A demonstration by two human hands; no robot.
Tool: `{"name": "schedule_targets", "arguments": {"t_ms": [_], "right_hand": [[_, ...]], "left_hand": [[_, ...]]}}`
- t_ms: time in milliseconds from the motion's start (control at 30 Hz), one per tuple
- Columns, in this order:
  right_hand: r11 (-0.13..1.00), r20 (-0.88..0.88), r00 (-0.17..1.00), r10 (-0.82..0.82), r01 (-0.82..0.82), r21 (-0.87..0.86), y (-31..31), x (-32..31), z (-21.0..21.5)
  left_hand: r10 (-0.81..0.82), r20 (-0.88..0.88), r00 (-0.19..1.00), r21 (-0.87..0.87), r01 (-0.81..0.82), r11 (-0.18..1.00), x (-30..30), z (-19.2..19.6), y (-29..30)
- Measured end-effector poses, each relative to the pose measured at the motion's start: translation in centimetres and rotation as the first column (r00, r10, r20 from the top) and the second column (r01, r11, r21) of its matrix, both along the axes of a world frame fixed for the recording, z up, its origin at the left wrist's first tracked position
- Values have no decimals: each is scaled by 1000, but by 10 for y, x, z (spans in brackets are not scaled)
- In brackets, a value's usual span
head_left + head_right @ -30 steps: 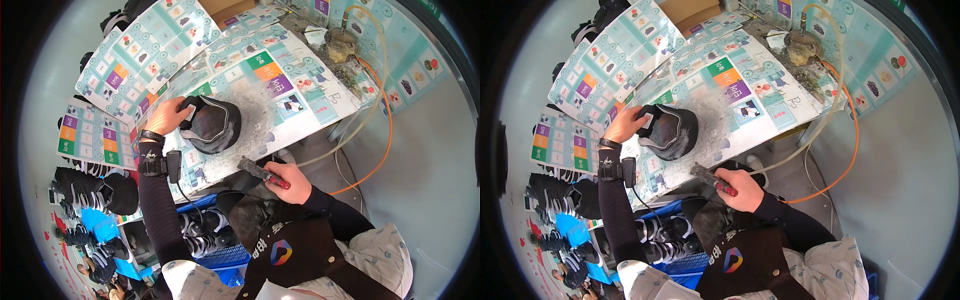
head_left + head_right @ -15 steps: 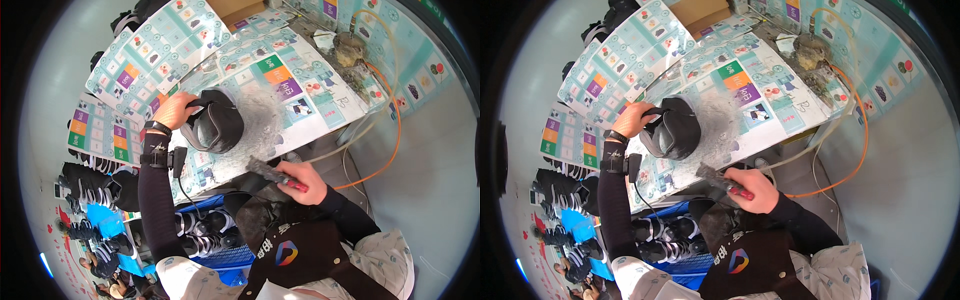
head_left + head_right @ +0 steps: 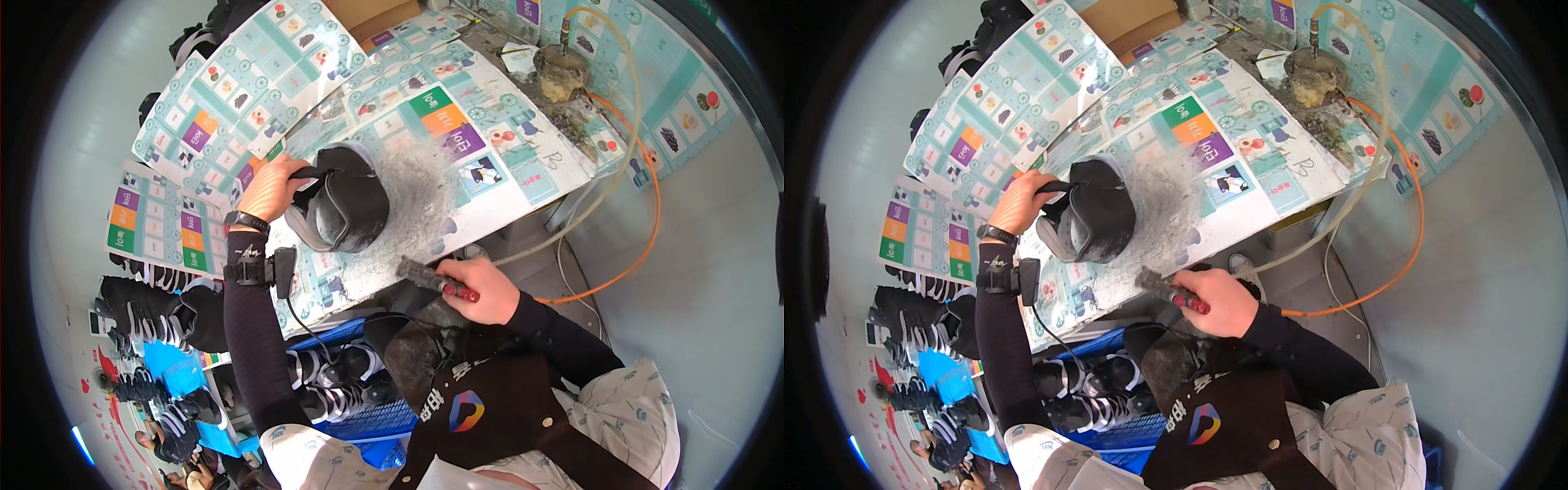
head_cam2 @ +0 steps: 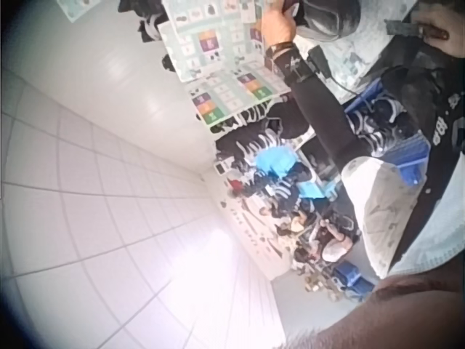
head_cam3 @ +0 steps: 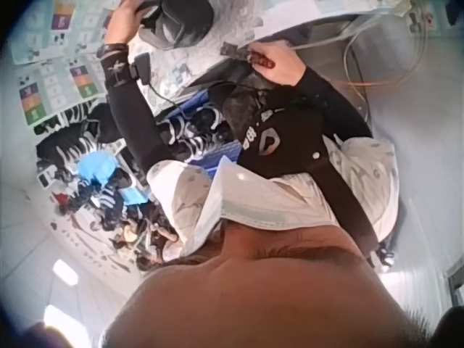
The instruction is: Cleaning and refining the inside of newly manufactured shoes using a handheld air tool and manual inspection.
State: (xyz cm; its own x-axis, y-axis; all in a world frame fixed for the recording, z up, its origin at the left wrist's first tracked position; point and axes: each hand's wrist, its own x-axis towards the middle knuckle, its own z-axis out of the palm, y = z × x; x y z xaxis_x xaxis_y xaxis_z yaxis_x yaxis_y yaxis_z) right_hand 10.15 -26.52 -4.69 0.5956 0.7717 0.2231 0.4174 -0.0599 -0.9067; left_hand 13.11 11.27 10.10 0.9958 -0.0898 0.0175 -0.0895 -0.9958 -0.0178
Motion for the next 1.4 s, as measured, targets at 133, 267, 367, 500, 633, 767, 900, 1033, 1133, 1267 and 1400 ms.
{"name": "schedule_targets", "arguments": {"t_ms": [133, 267, 367, 500, 633, 767, 900, 1033, 1133, 1267, 1400], "right_hand": [[979, -42, 995, -93, 99, 177, -9, 5, 4], [967, -350, 936, -39, 124, 224, -19, 23, 23], [994, -269, 963, -26, 54, 98, -11, 22, 35], [985, -159, 987, -12, 39, 169, 5, 12, 29], [974, -284, 956, -77, 133, 182, 7, 9, 25], [973, -194, 972, 130, -87, 214, 3, 9, 24], [976, -259, 955, -144, 180, 124, -3, 12, 12], [985, -181, 982, 53, -22, 172, -8, 8, 9], [991, -178, 983, -42, 64, 117, -11, 6, 5], [983, -217, 964, -157, 174, 62, -16, 14, 4], [996, -197, 977, -83, 87, 13, -9, 7, -7]], "left_hand": [[-9, 104, 994, -37, 13, 999, -9, 27, -6], [-96, 51, 994, -28, 97, 995, -6, 40, -24], [-159, -31, 987, -106, 155, 982, -3, 16, -12], [-89, -54, 995, -85, 84, 993, -5, 3, -11], [-164, -24, 986, -98, 161, 982, -6, 1, -10], [-107, -51, 993, -89, 103, 991, -9, 1, -7], [-121, -36, 992, -98, 117, 988, -9, -3, -6], [-98, -56, 994, -115, 91, 989, -12, -1, -5], [-51, -72, 996, -110, 43, 993, -13, -1, -8], [-105, -46, 993, -117, 99, 988, -9, -2, -11], [-73, -39, 997, -111, 68, 991, -5, -4, -9]]}}
